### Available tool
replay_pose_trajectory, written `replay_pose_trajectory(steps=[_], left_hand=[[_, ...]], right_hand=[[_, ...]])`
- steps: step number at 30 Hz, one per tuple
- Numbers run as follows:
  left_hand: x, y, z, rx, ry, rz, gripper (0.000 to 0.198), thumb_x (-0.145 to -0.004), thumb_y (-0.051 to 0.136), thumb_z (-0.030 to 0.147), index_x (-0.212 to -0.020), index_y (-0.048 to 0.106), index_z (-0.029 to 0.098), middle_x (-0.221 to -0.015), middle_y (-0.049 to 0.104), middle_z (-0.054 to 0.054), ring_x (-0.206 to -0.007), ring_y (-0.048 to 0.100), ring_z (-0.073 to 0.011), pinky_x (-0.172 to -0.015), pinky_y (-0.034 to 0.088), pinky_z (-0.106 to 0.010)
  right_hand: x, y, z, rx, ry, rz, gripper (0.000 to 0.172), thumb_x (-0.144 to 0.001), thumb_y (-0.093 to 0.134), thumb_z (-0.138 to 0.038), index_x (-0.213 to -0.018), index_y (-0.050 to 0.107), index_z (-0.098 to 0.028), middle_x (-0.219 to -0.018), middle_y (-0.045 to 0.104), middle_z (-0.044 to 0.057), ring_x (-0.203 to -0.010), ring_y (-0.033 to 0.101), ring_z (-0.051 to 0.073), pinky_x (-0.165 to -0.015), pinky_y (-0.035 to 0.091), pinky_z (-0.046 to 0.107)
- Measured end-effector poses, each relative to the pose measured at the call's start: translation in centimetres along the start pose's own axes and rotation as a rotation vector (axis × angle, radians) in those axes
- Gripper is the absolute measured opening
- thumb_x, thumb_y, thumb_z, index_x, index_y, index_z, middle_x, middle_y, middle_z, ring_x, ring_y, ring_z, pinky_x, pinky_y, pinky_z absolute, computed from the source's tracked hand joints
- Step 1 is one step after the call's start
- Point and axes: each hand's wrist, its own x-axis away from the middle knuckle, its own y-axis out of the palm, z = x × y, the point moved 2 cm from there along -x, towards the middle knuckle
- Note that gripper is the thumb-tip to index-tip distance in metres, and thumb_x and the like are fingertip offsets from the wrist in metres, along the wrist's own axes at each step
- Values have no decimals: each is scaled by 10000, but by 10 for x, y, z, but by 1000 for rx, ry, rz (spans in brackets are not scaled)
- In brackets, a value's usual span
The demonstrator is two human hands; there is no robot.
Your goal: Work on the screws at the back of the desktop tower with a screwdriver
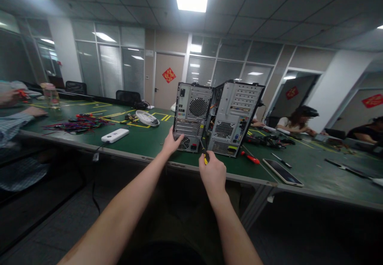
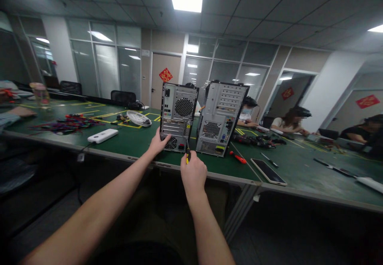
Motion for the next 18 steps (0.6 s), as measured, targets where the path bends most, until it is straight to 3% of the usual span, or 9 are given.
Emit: replay_pose_trajectory(steps=[4,18], left_hand=[[5,3,-4,3,-65,-20,751,-926,608,506,-1561,349,201,-1329,673,-148,-1228,644,-307,-1043,484,-429],[5,-1,-6,22,-40,-45,745,-942,597,479,-1581,331,203,-1382,649,-134,-1265,624,-295,-1064,466,-405]], right_hand=[[-1,-4,3,68,-43,-20,263,-1004,536,-302,-1187,694,-198,-918,764,75,-775,712,200,-658,388,262],[1,-9,2,186,-232,-8,352,-944,579,-233,-1284,669,-258,-994,676,92,-792,690,204,-594,422,265]])
